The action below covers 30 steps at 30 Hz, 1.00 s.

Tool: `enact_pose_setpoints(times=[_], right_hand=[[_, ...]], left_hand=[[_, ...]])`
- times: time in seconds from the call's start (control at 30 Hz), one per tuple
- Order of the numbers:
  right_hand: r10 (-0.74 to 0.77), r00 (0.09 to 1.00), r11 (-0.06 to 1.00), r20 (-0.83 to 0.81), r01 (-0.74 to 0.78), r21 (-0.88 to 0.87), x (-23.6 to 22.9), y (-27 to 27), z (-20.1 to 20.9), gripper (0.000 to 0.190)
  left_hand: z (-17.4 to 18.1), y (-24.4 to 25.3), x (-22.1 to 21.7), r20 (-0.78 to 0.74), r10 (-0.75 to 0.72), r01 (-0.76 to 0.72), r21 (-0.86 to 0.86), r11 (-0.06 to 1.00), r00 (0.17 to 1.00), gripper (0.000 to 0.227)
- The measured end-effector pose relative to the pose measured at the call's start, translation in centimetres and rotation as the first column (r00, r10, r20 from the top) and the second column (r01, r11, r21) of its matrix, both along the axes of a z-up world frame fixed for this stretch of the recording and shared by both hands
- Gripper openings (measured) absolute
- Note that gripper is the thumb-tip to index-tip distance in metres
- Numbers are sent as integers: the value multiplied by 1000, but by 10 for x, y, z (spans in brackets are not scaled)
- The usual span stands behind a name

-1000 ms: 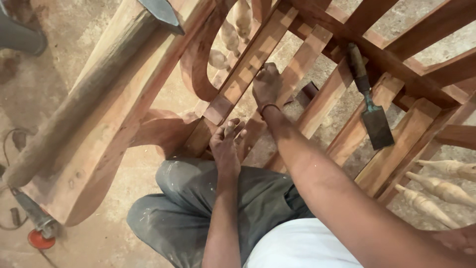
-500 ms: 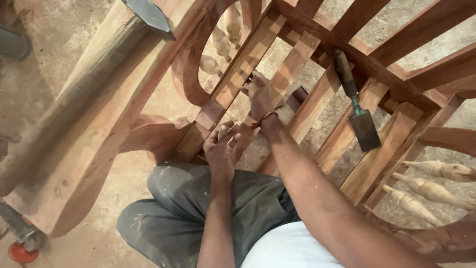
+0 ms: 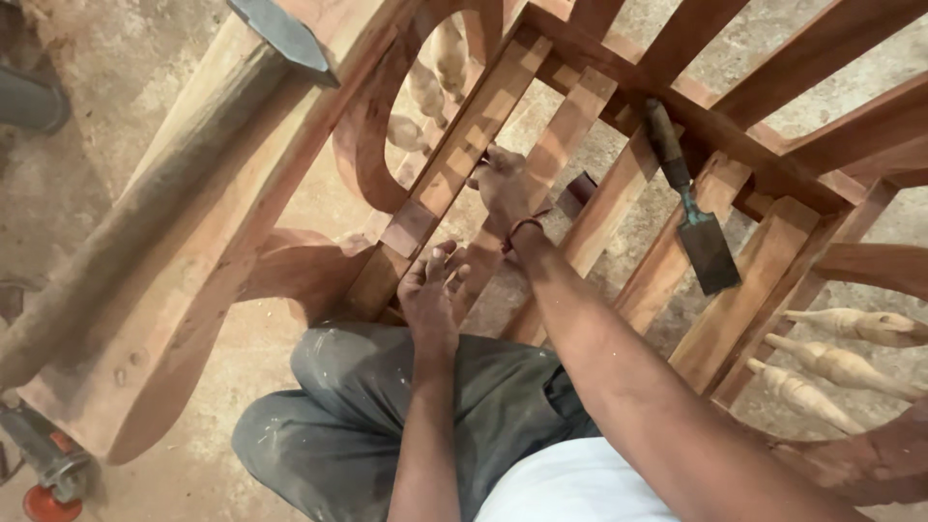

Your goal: The person sands the surface of a wooden chair frame using a piece of sandpaper.

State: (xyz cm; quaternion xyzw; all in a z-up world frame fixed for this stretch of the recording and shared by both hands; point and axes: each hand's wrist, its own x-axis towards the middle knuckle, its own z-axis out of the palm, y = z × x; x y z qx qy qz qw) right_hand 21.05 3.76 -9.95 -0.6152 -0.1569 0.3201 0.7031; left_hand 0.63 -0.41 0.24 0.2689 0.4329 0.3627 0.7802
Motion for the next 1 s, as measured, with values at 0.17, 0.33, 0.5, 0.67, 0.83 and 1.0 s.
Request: enact_pose_setpoints(times=[0.17,0.33,0.5,0.67,0.83,1.0], right_hand=[[-12,999,997,-41,15,74,-1,1,-6,23],[-62,998,988,-15,60,-143,0,2,1,18],[-46,999,994,-25,44,-99,-3,-1,5,15],[-61,997,997,-54,59,-42,-4,-2,14,13],[60,998,989,-6,-60,-134,-1,-9,14,21],[135,963,980,-233,-165,-115,18,-21,-16,29]], left_hand=[[2,0,1,-28,-1,2,21,1000,1000,25],[3,-1,0,-33,-14,15,44,999,999,25],[-3,-1,-1,-16,-10,11,44,999,1000,25],[-2,1,0,-53,-11,12,27,1000,999,26],[9,-2,-1,-76,-31,34,47,998,997,26],[2,1,0,-127,-54,63,68,996,990,26]])
